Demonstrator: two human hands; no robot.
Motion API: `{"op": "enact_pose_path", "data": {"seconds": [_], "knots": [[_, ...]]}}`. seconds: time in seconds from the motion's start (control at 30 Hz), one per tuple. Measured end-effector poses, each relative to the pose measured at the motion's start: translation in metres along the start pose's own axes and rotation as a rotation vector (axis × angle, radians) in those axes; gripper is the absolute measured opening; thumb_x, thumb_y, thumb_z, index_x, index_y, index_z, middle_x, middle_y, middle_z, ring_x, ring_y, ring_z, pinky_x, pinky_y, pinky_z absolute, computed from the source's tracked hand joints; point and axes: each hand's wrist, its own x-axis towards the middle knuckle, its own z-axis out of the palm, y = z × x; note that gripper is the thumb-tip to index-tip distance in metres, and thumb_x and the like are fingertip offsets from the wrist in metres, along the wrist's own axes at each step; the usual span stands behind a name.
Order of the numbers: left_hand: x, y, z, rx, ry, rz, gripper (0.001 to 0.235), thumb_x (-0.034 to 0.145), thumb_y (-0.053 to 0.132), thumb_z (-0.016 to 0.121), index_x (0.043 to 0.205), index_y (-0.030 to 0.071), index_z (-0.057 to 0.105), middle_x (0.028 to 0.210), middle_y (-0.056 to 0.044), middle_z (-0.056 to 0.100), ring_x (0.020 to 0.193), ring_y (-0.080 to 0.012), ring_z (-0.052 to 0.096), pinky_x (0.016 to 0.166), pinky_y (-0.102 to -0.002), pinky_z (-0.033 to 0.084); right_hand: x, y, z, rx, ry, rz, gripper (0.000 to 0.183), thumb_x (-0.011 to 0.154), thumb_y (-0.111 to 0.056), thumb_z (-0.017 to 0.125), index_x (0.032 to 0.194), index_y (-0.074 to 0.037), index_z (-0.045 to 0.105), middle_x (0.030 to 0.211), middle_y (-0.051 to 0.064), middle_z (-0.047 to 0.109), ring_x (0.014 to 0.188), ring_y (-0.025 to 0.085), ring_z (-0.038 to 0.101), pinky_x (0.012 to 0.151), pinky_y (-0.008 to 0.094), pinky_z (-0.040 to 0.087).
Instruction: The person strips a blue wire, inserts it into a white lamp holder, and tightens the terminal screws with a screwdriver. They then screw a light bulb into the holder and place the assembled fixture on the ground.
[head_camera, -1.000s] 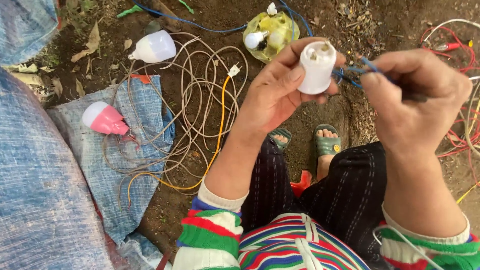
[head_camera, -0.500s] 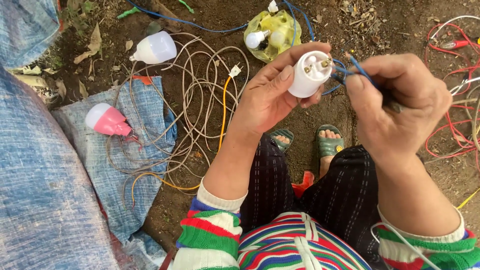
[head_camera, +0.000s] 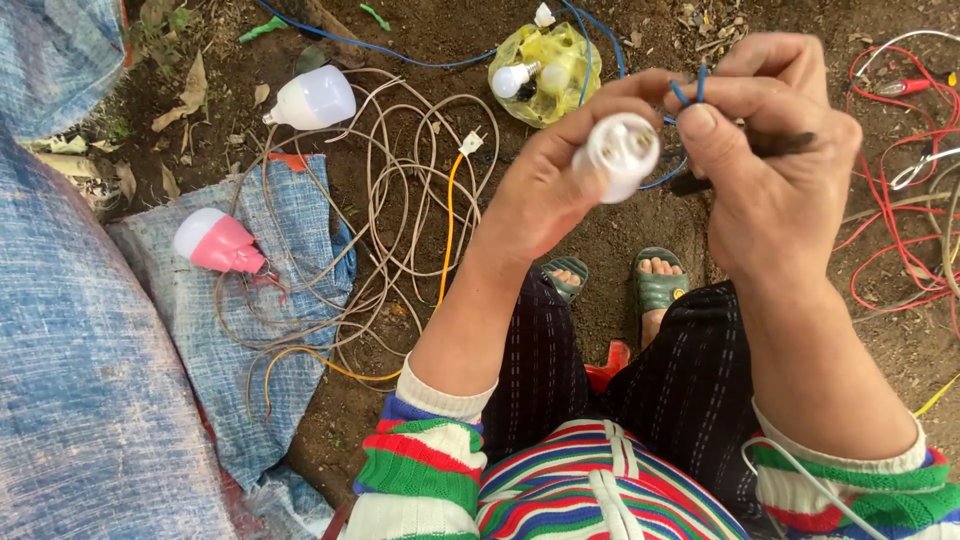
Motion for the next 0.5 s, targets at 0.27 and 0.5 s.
{"op": "enact_pose_path", "data": {"seconds": [0.27, 0.5], "knots": [[-0.004, 0.005, -0.003, 0.306, -0.152, -0.014, 0.051, 0.097, 0.052, 0.074, 0.134, 0.017, 0.064, 0.134, 0.010, 0.062, 0.148, -0.0076, 0.039, 0.133, -0.034, 0.023, 0.005, 0.004, -0.011, 0.083, -0.140, 0.159, 0.010, 0.109, -0.011, 0.073, 0.115, -0.006, 0.069, 0.136, 0.016, 0.055, 0.132, 0.023, 0.052, 0.112, 0.034, 0.043], [-0.004, 0.004, 0.000, -0.030, -0.092, -0.039, 0.047, 0.102, 0.033, 0.078, 0.137, 0.005, 0.063, 0.138, -0.011, 0.061, 0.132, -0.0239, 0.063, 0.096, -0.033, 0.067, 0.018, 0.168, -0.131, 1.232, 0.264, 0.645, 0.007, 0.102, -0.010, 0.069, 0.105, -0.009, 0.063, 0.104, 0.003, 0.062, 0.094, 0.012, 0.055, 0.088, 0.023, 0.046]]}}
